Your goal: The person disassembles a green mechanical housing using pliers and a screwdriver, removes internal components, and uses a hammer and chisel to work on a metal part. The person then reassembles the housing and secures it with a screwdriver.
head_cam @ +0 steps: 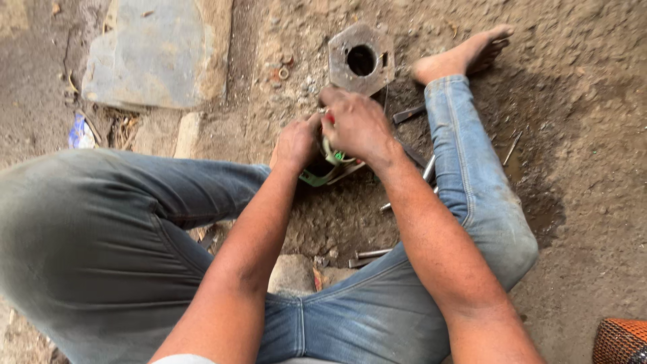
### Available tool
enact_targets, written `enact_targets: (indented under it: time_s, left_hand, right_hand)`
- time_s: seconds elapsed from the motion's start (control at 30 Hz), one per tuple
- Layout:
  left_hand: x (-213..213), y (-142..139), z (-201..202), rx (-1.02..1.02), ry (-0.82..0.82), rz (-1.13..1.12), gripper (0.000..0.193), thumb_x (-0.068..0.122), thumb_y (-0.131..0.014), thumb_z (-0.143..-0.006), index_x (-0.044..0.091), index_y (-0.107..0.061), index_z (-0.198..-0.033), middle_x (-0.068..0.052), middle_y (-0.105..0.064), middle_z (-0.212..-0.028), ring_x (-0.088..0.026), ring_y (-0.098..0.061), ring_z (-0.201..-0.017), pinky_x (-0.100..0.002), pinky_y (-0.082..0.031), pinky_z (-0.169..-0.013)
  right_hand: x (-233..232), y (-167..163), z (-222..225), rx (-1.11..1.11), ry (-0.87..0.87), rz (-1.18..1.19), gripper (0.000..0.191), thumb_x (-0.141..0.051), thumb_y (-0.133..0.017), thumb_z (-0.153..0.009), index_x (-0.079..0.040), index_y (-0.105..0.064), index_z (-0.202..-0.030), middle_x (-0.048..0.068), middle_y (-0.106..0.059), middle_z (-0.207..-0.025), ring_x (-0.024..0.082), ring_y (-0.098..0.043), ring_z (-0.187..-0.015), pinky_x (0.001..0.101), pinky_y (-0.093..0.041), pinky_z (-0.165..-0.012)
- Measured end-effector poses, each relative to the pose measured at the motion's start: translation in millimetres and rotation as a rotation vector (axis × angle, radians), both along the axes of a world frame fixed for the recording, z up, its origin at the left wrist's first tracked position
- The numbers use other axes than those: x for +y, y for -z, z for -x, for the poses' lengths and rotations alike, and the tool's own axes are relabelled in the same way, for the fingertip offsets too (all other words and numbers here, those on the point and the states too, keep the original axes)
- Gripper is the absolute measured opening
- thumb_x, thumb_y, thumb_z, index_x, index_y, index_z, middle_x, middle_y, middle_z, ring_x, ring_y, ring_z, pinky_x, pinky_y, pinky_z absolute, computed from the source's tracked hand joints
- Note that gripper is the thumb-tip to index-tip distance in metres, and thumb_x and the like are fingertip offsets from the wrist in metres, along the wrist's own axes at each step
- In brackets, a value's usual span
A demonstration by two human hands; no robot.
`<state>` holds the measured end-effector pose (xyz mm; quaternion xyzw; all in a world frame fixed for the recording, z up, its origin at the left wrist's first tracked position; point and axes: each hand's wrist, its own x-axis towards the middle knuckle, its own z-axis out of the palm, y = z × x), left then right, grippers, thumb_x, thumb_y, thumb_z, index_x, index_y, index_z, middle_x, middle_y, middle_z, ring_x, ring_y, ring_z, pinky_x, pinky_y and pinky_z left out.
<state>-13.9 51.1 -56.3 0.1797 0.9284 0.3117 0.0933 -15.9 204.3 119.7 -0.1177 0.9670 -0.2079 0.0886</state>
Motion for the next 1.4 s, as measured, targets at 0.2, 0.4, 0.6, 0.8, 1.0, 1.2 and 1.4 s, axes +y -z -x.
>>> enact_targets:
  time_s: [0.2,0.4,0.6,0.8,1.0,1.2,1.4]
  left_hand:
    - [-10.5,16.8,-1.7,-0.007,-0.011,-0.13,0.031,0.012,-0.066,-0.088,0.013,-0.07,-0.119,-0.019,-0.072,-0.111,-0.042,-0.067,-0.103,-0.05,-0.053,-0.089]
    - [-4.2,25.4,0.3,-0.022,0.03,-0.123,0.031,0.011,-0.065,-0.088,0.013,-0.07,-0.118,-0.019,-0.072,-0.11,-0.042,-0.067,-0.103,-0.05,-0.054,-0.088]
    - [2.7,15.3,-5.6,0.004,0.048,-0.012,0.03,0.011,-0.065,-0.087,0.012,-0.07,-0.116,-0.019,-0.072,-0.11,-0.043,-0.067,-0.102,-0.051,-0.054,-0.087]
    - [-1.9,13.9,-8.4,0.001,0.048,0.034,0.029,0.01,-0.065,-0.086,0.012,-0.07,-0.115,-0.019,-0.071,-0.109,-0.043,-0.067,-0.101,-0.051,-0.054,-0.086]
    - [-0.6,13.4,-8.9,-0.008,0.044,0.057,0.028,0.01,-0.065,-0.086,0.012,-0.07,-0.113,-0.02,-0.071,-0.108,-0.043,-0.067,-0.101,-0.051,-0.054,-0.086]
    - [1.0,12.1,-9.8,-0.012,0.046,0.068,0.027,0.009,-0.065,-0.085,0.012,-0.07,-0.112,-0.02,-0.071,-0.107,-0.044,-0.067,-0.1,-0.051,-0.054,-0.085]
    - [1.6,14.4,-9.0,-0.011,0.069,0.074,0.027,0.008,-0.065,-0.084,0.011,-0.07,-0.11,-0.02,-0.071,-0.107,-0.044,-0.067,-0.099,-0.051,-0.055,-0.084]
  right_hand:
    - [2.3,18.9,-0.1,-0.14,0.098,0.029,0.037,-0.036,-0.065,-0.094,-0.006,-0.06,-0.116,0.015,-0.072,-0.09,0.031,-0.072,-0.084,0.0479,-0.057,-0.08]
    - [-10.3,37.8,-10.3,0.348,0.099,0.119,0.047,-0.027,-0.057,-0.078,-0.01,-0.065,-0.121,0.011,-0.072,-0.091,0.026,-0.07,-0.084,0.0462,-0.059,-0.072]
    - [11.4,1.0,-24.9,-0.095,0.03,-0.074,0.034,-0.029,-0.035,-0.109,-0.011,-0.053,-0.132,0.0,-0.055,-0.081,0.008,-0.057,-0.063,0.0235,-0.048,-0.048]
    - [19.4,-12.0,-29.1,0.211,0.123,0.048,0.027,-0.022,-0.033,-0.097,-0.007,-0.052,-0.11,-0.01,-0.04,-0.055,0.001,-0.041,-0.038,0.0251,-0.042,-0.032]
    - [21.4,-8.9,-29.2,0.26,0.195,0.149,0.02,-0.019,-0.037,-0.098,-0.007,-0.053,-0.102,-0.007,-0.038,-0.058,0.003,-0.042,-0.041,0.0262,-0.044,-0.032]
    - [21.3,-4.3,-28.6,0.386,0.186,0.128,0.028,-0.014,-0.035,-0.096,-0.004,-0.052,-0.115,-0.003,-0.037,-0.06,0.007,-0.042,-0.046,0.0298,-0.043,-0.037]
    - [24.7,-8.5,-32.3,0.07,0.209,0.277,0.038,-0.025,-0.032,-0.1,-0.011,-0.06,-0.079,-0.009,-0.04,-0.048,0.007,-0.041,-0.038,0.0258,-0.045,-0.04]
